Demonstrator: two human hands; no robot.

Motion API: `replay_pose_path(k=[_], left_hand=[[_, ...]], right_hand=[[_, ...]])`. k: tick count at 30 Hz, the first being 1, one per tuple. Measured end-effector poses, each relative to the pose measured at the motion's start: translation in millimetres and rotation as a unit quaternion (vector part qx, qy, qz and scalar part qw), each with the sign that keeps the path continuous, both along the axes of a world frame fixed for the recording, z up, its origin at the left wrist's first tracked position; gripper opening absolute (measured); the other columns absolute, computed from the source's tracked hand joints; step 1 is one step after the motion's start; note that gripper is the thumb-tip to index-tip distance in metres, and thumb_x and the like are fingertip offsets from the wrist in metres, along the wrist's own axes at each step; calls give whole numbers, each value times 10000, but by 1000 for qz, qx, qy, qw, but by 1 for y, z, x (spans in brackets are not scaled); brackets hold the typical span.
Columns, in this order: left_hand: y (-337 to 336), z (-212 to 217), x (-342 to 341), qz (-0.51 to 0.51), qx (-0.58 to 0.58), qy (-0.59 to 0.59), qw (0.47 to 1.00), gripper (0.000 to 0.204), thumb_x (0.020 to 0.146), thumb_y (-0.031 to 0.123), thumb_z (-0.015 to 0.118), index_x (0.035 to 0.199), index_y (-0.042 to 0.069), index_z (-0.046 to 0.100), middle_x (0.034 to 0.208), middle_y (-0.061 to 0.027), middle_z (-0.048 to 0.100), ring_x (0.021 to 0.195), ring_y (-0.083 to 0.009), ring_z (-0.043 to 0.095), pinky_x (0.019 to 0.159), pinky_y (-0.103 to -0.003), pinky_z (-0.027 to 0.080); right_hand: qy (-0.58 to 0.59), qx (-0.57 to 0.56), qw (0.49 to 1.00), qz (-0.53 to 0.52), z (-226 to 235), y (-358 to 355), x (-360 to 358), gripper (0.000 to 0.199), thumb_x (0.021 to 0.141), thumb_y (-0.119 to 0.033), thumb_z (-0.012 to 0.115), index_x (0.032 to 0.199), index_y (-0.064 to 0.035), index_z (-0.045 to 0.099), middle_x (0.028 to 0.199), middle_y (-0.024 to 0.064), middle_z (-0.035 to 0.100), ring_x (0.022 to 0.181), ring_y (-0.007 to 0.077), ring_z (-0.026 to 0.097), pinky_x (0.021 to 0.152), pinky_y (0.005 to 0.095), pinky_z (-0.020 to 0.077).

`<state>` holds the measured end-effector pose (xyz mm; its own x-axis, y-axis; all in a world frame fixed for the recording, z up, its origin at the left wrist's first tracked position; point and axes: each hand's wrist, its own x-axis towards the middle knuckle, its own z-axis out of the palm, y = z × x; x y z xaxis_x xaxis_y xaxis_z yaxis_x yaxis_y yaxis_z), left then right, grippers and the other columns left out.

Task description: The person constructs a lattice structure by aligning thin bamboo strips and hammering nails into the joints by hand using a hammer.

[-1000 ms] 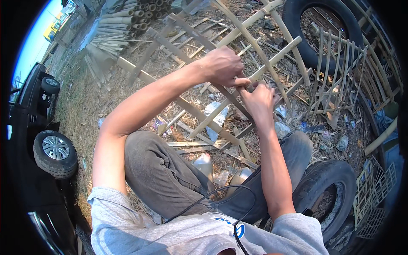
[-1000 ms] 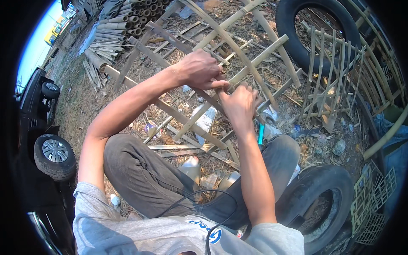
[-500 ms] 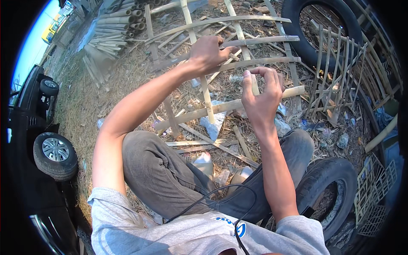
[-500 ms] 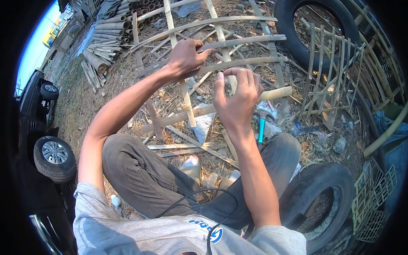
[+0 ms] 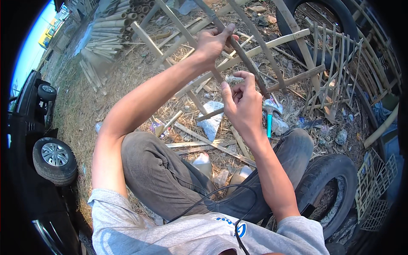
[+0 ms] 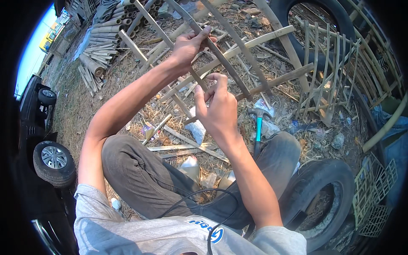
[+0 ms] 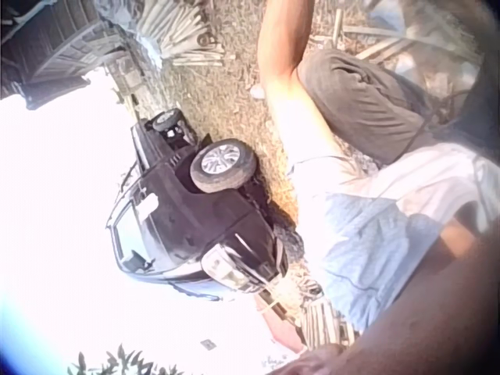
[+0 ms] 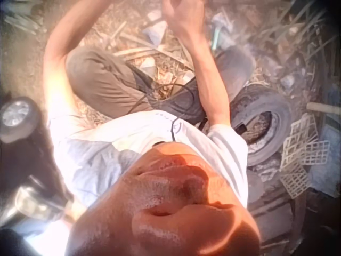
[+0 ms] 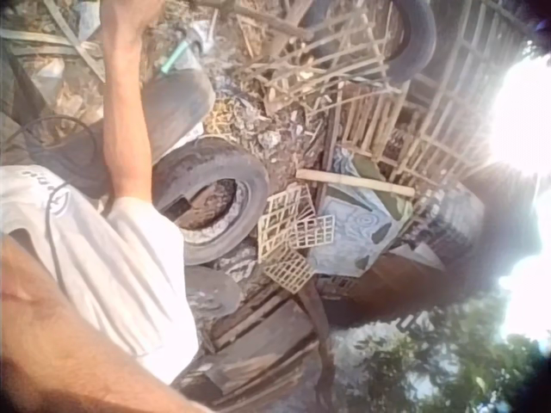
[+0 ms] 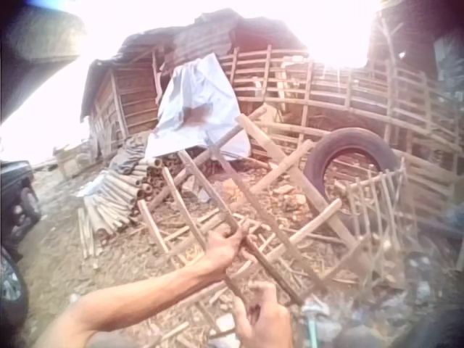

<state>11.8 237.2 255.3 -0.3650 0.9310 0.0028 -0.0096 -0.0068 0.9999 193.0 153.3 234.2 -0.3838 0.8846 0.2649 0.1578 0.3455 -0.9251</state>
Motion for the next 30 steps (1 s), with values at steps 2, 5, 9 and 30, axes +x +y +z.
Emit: replay_pose_path(k=[2,5,9,30], left_hand=[[-2,2,22,2,-19,-71,997,340,963,378,707,1084,62,675,994,-35,723,1031,-133,642,908,-335,477],[-9,4,34,-58,-18,-158,986,289,984,261,685,1169,46,631,1191,-55,671,1151,-148,605,910,-344,471],[-13,3,38,-59,-20,-222,973,228,973,186,689,1143,47,629,1152,-53,625,1060,-147,602,851,-325,478],[-35,13,5,-122,-214,-19,969,366,918,399,661,1095,84,607,836,-10,573,695,-87,563,630,-278,431]], right_hand=[[-28,-95,994,41,-9,-2,-4,457,969,-204,678,1285,67,488,703,74,667,609,82,570,511,290,431],[51,-256,962,84,-38,1,-18,600,990,-294,636,1408,47,372,728,74,652,567,78,532,487,266,408],[187,-378,903,83,-42,20,-19,737,929,-355,678,1460,18,329,827,109,674,629,97,567,516,239,411],[383,-372,845,17,-52,68,-9,388,1061,-450,495,1174,-80,527,1123,109,678,1042,238,679,865,358,500]])
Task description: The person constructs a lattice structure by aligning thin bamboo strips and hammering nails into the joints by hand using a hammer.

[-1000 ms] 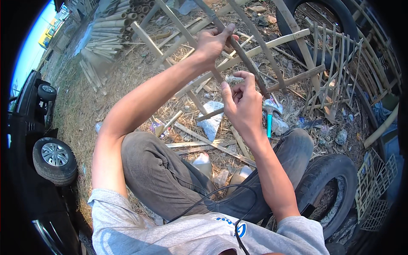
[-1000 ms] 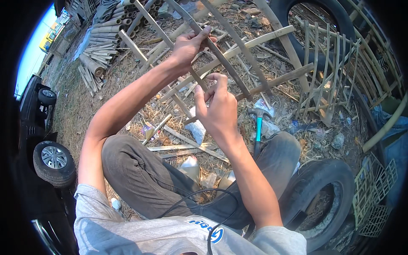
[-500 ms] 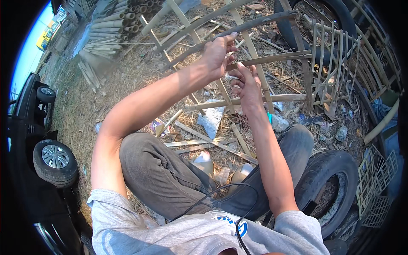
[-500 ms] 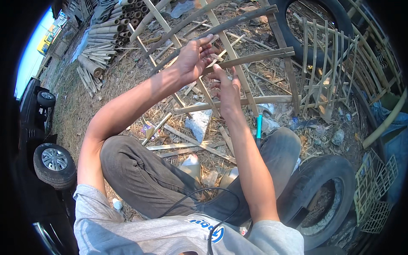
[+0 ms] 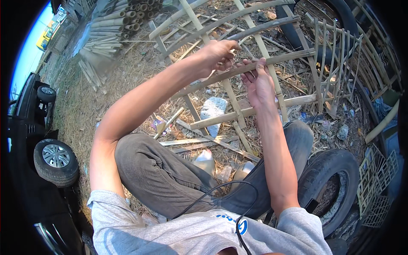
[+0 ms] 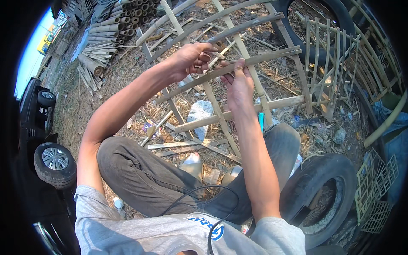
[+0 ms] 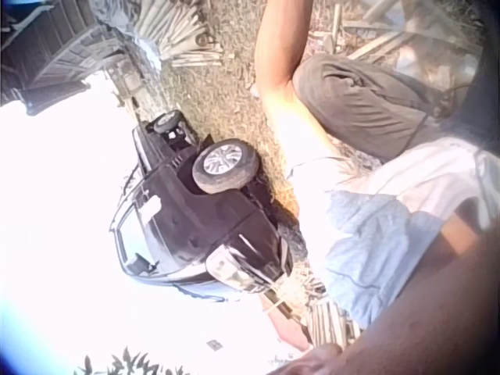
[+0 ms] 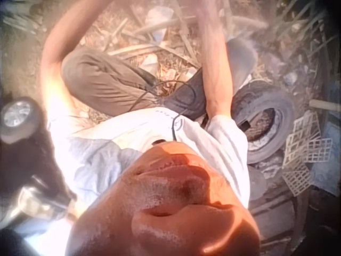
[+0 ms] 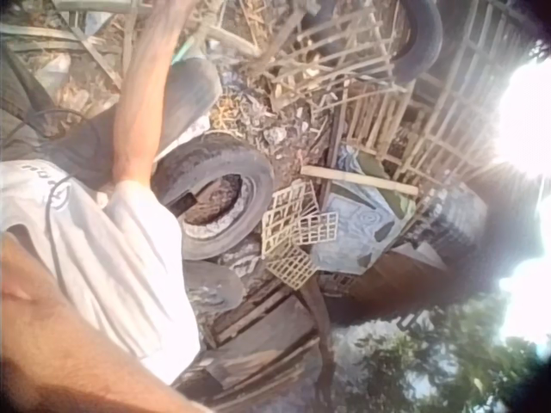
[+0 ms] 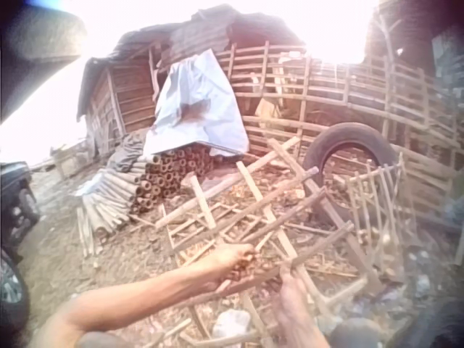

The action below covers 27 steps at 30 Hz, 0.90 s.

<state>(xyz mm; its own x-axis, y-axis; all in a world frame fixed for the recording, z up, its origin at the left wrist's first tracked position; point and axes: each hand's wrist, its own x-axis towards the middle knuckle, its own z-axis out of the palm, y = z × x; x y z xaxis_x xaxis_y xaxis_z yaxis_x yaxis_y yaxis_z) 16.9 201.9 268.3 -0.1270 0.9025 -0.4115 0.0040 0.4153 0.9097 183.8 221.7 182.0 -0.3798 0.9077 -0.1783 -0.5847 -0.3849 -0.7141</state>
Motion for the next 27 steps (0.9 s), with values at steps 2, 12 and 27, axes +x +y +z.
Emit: replay_pose_path(k=[2,12,27], left_hand=[[-1,15,-4,3,70,225,972,495,904,469,688,1096,19,612,918,-53,620,730,-156,620,686,-316,507],[0,-26,-49,-184,-27,608,772,1344,616,879,705,1377,-181,384,1114,-314,660,1127,-379,643,1035,-468,481],[-7,-61,-74,-118,66,592,794,757,657,564,876,976,-70,615,768,-127,657,705,-227,650,645,-349,565]], right_hand=[[9,3,1000,-3,-19,13,9,380,1059,-459,493,1149,-91,533,1100,88,676,1040,235,678,846,356,486],[-25,-127,991,27,-54,3,1,387,1009,-499,546,1096,-122,564,1091,36,678,1039,220,679,805,322,484],[-170,5,976,134,-17,6,17,746,926,-462,729,1338,115,499,1258,225,611,1158,242,613,950,321,514]])
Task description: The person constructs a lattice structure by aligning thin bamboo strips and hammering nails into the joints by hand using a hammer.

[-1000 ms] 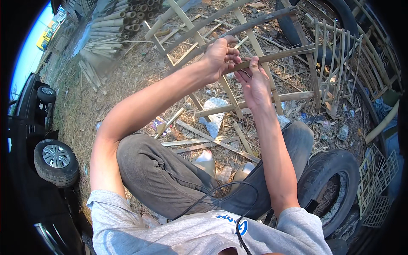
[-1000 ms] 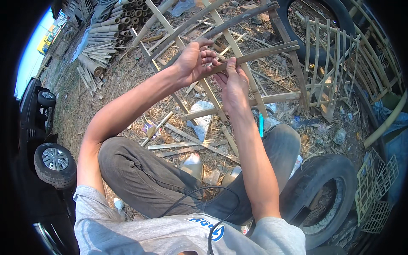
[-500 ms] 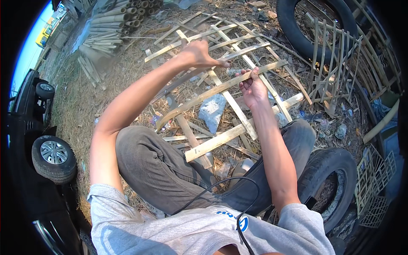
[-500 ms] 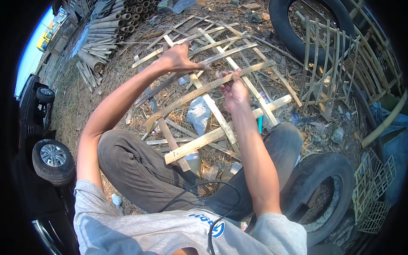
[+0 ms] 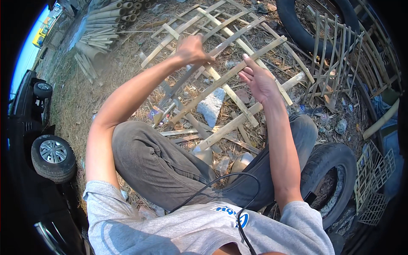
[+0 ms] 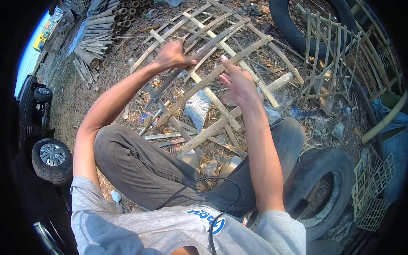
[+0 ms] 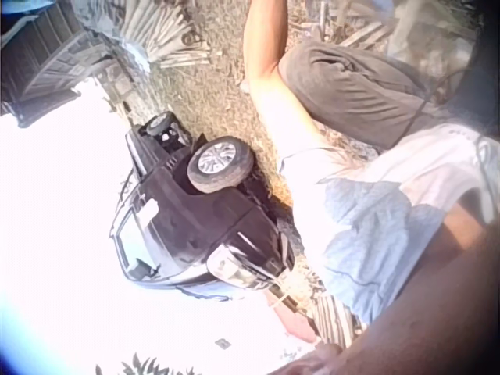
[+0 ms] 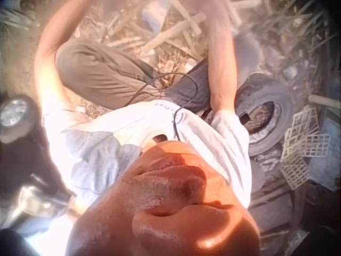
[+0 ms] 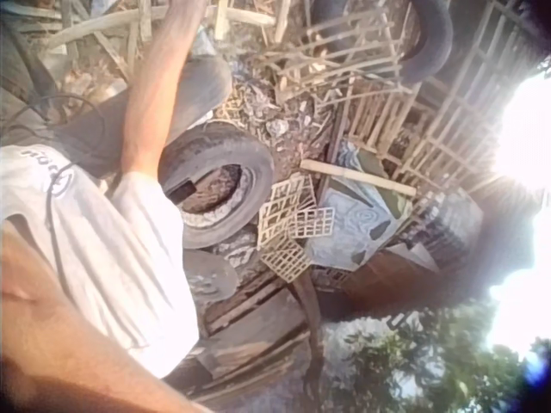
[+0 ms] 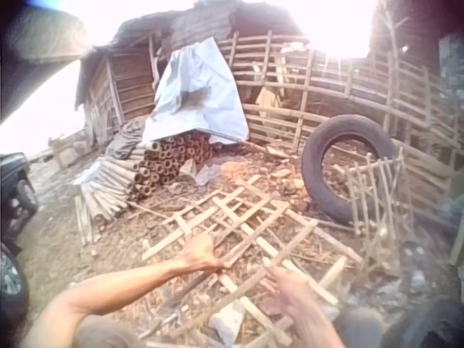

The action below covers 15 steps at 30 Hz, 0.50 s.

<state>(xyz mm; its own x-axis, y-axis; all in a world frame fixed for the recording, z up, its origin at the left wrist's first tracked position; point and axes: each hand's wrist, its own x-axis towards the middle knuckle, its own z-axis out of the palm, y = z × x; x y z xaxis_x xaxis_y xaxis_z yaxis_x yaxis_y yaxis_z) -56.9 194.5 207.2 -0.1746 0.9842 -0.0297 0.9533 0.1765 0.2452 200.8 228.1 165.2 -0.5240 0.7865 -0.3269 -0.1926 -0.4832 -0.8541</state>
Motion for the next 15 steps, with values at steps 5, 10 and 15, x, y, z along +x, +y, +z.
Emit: replay_pose_path(k=[5,10,15], left_hand=[[5,13,14,-17,70,94,993,714,669,495,856,999,-65,561,787,-149,631,706,-243,611,674,-396,482],[9,14,6,-56,192,180,963,813,623,448,885,1168,-46,538,900,-170,694,795,-279,670,965,-415,308],[14,19,-2,-150,242,202,937,919,628,405,898,1302,-67,488,852,-177,691,833,-313,704,966,-458,392]], right_hand=[[-45,22,999,4,-9,-4,3,747,880,-386,789,1316,159,522,1291,246,577,1201,237,578,1018,289,482],[-34,25,999,19,-14,-13,-8,674,892,-336,774,1286,162,547,1204,220,633,1104,212,634,945,286,518],[-12,-67,997,-38,-5,-29,-14,733,891,-314,763,1341,169,446,1319,264,501,1170,238,553,984,338,497]])
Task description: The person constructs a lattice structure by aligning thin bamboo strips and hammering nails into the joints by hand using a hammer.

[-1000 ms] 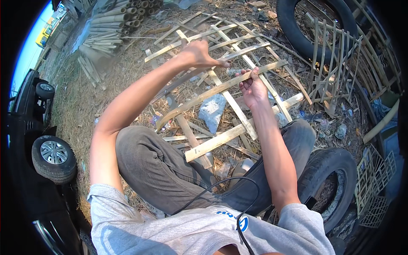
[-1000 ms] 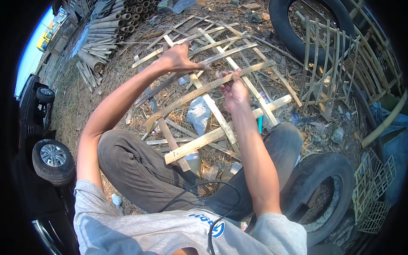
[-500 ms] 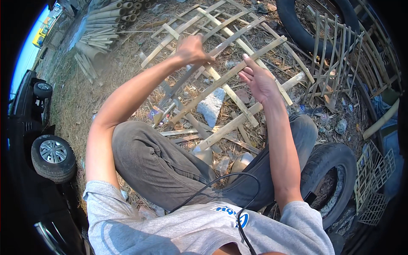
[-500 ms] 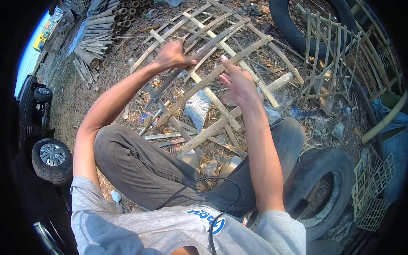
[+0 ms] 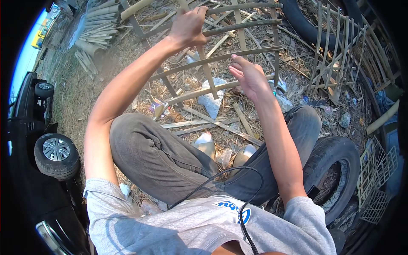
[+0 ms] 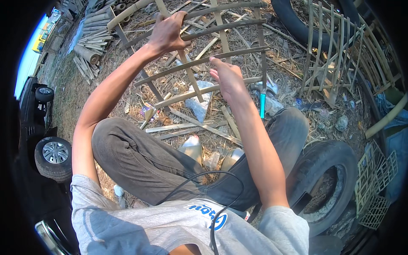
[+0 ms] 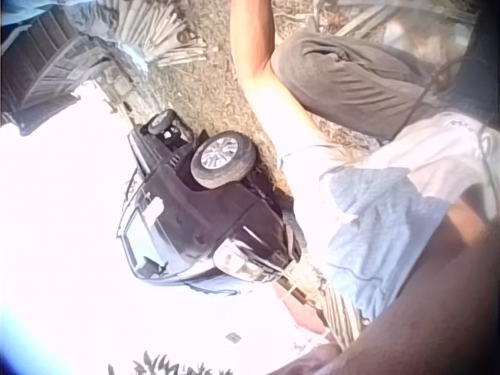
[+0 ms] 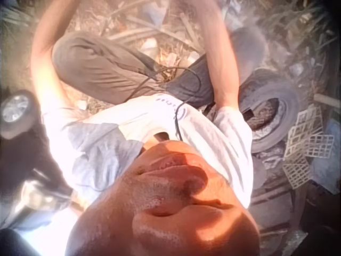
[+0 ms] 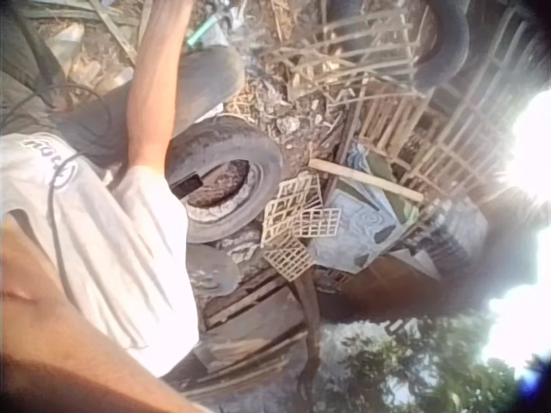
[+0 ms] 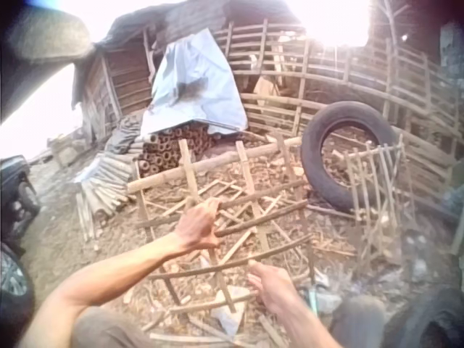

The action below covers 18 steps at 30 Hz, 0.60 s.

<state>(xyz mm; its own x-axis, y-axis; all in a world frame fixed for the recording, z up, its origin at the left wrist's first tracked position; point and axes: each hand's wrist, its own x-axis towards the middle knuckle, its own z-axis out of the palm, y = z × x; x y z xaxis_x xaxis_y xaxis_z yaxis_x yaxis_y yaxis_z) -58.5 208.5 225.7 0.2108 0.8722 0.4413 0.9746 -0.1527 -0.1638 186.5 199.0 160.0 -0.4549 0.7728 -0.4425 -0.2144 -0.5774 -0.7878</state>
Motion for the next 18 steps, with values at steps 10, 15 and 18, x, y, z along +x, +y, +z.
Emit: replay_pose_path(k=[10,15,18], left_hand=[[-15,-4,40,141,-140,-228,953,762,633,513,839,1035,-74,566,680,-121,695,643,-274,700,648,-372,559],[-11,-18,39,200,-276,-333,879,656,670,629,815,720,-16,707,728,-123,732,698,-267,717,691,-373,550],[-20,-41,36,226,-316,-428,816,720,709,645,786,856,-58,730,846,-193,714,813,-294,701,750,-408,543]], right_hand=[[-44,53,991,-117,9,-10,5,466,911,-314,716,1167,42,558,1131,124,543,1127,199,521,1053,357,424],[-8,119,991,-65,0,8,17,597,930,-247,641,1347,132,442,1275,233,559,1165,280,550,1031,399,418],[-32,63,997,-43,-10,9,21,439,947,-223,608,1242,96,546,1133,156,621,1034,214,576,944,366,451]])
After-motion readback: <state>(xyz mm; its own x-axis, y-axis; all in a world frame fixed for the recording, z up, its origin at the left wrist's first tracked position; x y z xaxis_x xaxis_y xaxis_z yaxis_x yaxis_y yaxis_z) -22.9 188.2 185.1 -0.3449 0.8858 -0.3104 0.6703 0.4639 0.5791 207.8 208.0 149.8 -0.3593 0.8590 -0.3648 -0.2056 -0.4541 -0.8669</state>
